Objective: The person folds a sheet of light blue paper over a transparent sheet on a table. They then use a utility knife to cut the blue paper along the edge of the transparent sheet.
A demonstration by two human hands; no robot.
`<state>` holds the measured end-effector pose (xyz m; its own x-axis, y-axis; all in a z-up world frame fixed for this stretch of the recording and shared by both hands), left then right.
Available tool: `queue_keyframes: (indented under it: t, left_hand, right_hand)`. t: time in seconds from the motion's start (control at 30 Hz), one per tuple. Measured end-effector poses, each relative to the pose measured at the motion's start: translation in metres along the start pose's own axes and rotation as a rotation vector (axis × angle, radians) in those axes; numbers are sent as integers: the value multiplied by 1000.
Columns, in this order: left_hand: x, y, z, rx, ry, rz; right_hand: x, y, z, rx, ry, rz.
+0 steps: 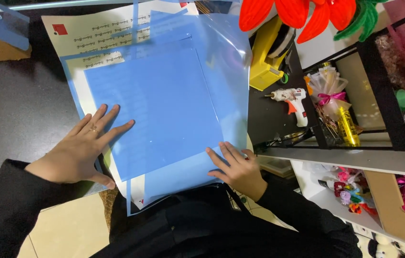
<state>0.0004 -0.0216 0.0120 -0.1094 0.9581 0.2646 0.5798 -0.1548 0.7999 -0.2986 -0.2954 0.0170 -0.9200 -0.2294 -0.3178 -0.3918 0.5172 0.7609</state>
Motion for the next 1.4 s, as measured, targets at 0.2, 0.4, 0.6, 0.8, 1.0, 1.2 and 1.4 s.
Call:
queue_keyframes:
  t: [0.2,0.4,0.6,0.8,1.0,1.2,1.4]
  left_hand:
    - [5,-6,-14,189,91,32]
    - [-4,-57,-112,-312,-95,-410]
    - [-57,-109,-170,-238,-79,-484]
    - [-45,-117,-165,-486,-20,-470]
    - [-5,-104,-155,-432,-27,-507]
    - [43,-124,-133,-534,129,-423]
    - [81,-127,-122,-487,234,-452]
  right_hand:
    - [-6,7,0,13,11,-2]
    - [-4,7,5,21,9,19]
    - [-5,7,9,58,2,35]
    - [-3,8,10,22,-1,27]
    - [-4,6,10,37,7,18]
    - [-5,10,8,99,31,35]
    - [-9,14,7,83,36,53]
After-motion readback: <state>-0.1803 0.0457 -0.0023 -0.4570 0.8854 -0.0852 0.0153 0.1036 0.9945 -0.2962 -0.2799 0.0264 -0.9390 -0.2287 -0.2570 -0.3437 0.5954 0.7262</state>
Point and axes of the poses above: each hand's wrist, its own x-axis away from the middle knuckle, its own y-axis out of the back of the hand, z = x × y, the point moved 2 cm from there along -x, towards the middle knuckle, and after that the axes turned 14 degrees about x, right-handed, at the moved point
